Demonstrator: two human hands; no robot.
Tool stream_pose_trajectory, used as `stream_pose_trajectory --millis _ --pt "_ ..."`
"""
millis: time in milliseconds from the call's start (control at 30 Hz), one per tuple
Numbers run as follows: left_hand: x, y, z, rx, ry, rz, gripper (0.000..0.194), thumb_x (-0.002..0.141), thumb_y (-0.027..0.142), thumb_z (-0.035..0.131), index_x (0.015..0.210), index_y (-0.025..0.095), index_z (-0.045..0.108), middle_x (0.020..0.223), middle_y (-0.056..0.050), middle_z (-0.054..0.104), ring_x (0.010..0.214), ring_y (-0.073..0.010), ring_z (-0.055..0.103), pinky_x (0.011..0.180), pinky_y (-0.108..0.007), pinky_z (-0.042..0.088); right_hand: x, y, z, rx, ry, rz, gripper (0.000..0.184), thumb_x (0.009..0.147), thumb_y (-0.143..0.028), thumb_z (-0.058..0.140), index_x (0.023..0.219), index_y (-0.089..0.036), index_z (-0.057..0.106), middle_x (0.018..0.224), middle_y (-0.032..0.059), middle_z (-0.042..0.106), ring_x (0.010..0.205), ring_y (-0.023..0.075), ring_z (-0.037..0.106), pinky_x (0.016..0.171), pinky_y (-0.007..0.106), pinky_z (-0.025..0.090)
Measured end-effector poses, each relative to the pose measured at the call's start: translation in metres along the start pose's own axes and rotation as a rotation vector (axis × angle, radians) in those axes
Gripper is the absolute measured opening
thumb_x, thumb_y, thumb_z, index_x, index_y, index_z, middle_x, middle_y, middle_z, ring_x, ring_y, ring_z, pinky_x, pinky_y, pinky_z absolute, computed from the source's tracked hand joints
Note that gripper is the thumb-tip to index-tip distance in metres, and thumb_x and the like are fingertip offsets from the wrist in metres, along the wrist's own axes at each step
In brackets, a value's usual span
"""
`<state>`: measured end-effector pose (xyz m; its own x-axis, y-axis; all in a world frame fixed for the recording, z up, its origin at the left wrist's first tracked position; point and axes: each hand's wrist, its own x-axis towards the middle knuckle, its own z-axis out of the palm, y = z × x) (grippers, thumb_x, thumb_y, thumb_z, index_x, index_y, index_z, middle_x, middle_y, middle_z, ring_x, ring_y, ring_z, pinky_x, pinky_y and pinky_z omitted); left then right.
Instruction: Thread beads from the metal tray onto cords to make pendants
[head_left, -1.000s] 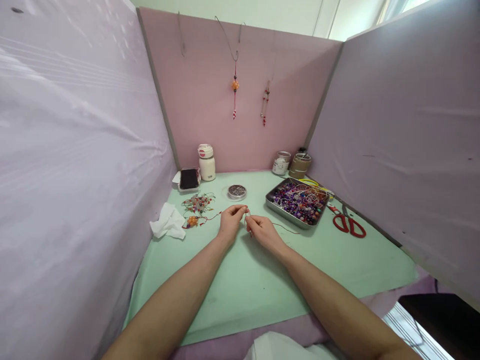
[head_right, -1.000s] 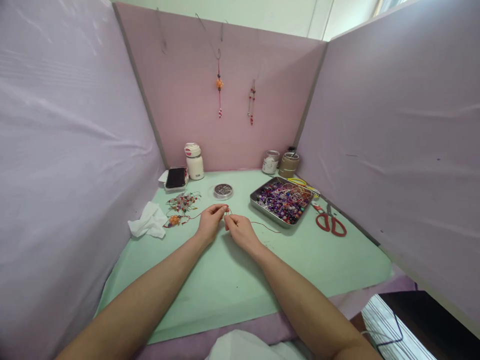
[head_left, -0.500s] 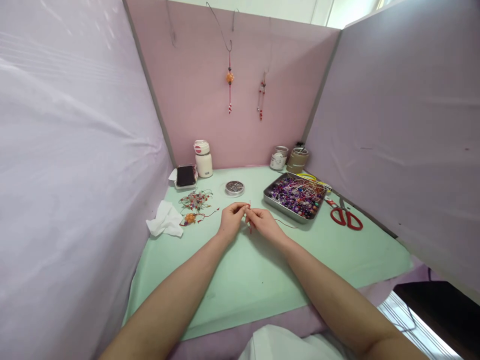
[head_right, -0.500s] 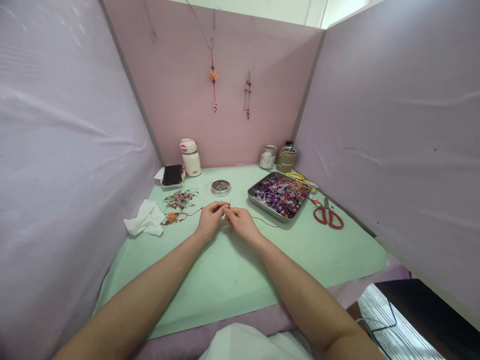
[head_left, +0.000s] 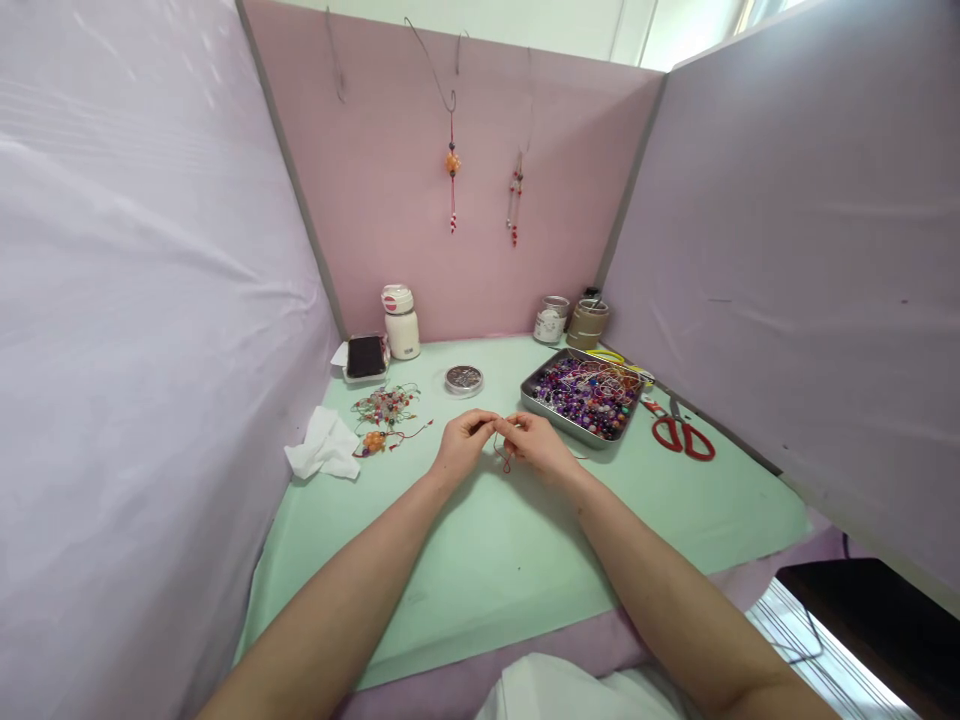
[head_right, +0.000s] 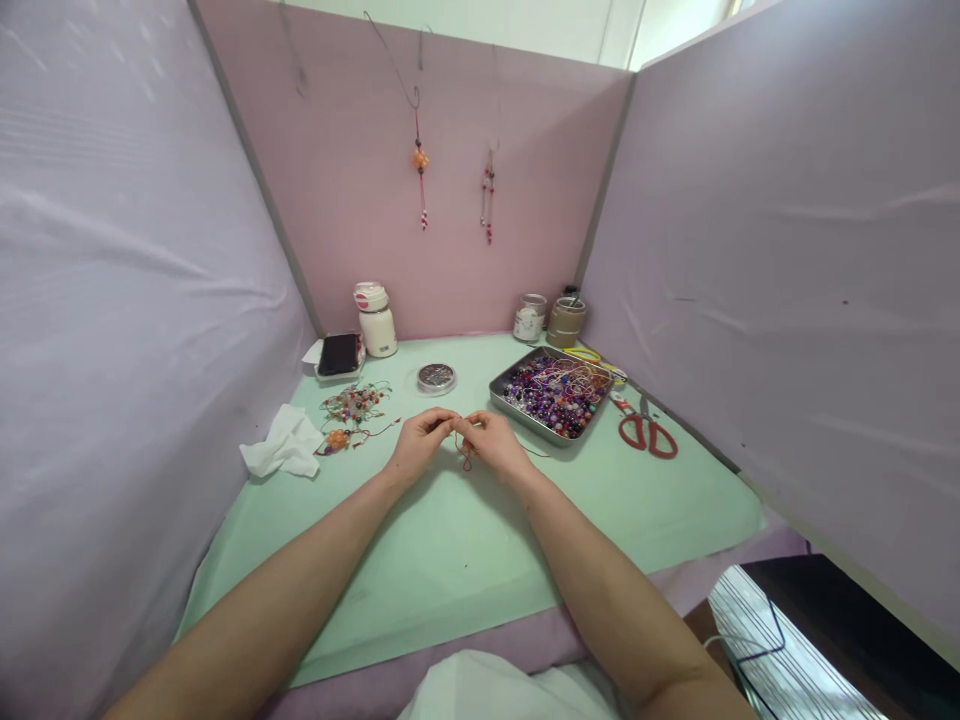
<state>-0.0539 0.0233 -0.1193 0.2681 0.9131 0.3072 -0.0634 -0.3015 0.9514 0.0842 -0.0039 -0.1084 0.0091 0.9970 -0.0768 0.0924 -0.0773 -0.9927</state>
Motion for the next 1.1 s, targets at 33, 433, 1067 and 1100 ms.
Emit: stream_pose_trajectory --millis 33,433,1067,1100 --pt "0.000 0.001 0.001 -0.026 0.002 -0.026 0.017 0.071 0.029 0.063 0.076 0.015 0.069 0.074 -0.003 0.064 0.070 -0.0132 0.053 0.069 -0.026 0.041 0.000 -0.001 0.000 0.006 0.029 -0.028 0.038 0.066 -0.051 0.067 0.078 -0.017 0.055 0.050 -0.0060 0.048 0.041 0.0058 0.036 0.040 0.019 0.025" --pt "-0.002 0.003 0.005 -0.164 0.019 -0.153 0.022 0.068 0.033 0.068 0.079 0.014 0.070 0.075 -0.003 0.065 0.067 -0.0115 0.050 0.067 -0.026 0.039 -0.003 -0.008 -0.001 0.049 0.125 -0.291 0.026 0.072 -0.043 0.062 0.069 -0.018 0.059 0.055 -0.0025 0.053 0.046 0.0085 0.038 0.046 0.024 0.031" --pt "0.000 -0.003 0.003 -0.225 -0.098 -0.257 0.030 0.064 0.039 0.071 0.079 0.014 0.069 0.070 -0.003 0.063 0.059 -0.0087 0.045 0.059 -0.024 0.035 0.005 -0.010 -0.011 0.007 0.145 -0.404 0.022 0.076 -0.042 0.060 0.078 -0.019 0.062 0.086 0.0031 0.066 0.083 0.0157 0.059 0.075 0.028 0.046" --pt "0.000 -0.003 0.002 -0.240 -0.126 -0.272 0.030 0.063 0.039 0.072 0.079 0.014 0.069 0.070 -0.003 0.063 0.058 -0.0083 0.043 0.058 -0.024 0.034 0.008 -0.014 -0.012 0.038 0.147 -0.383 0.022 0.075 -0.041 0.062 0.076 -0.019 0.061 0.081 0.0023 0.066 0.077 0.0142 0.059 0.071 0.027 0.047"
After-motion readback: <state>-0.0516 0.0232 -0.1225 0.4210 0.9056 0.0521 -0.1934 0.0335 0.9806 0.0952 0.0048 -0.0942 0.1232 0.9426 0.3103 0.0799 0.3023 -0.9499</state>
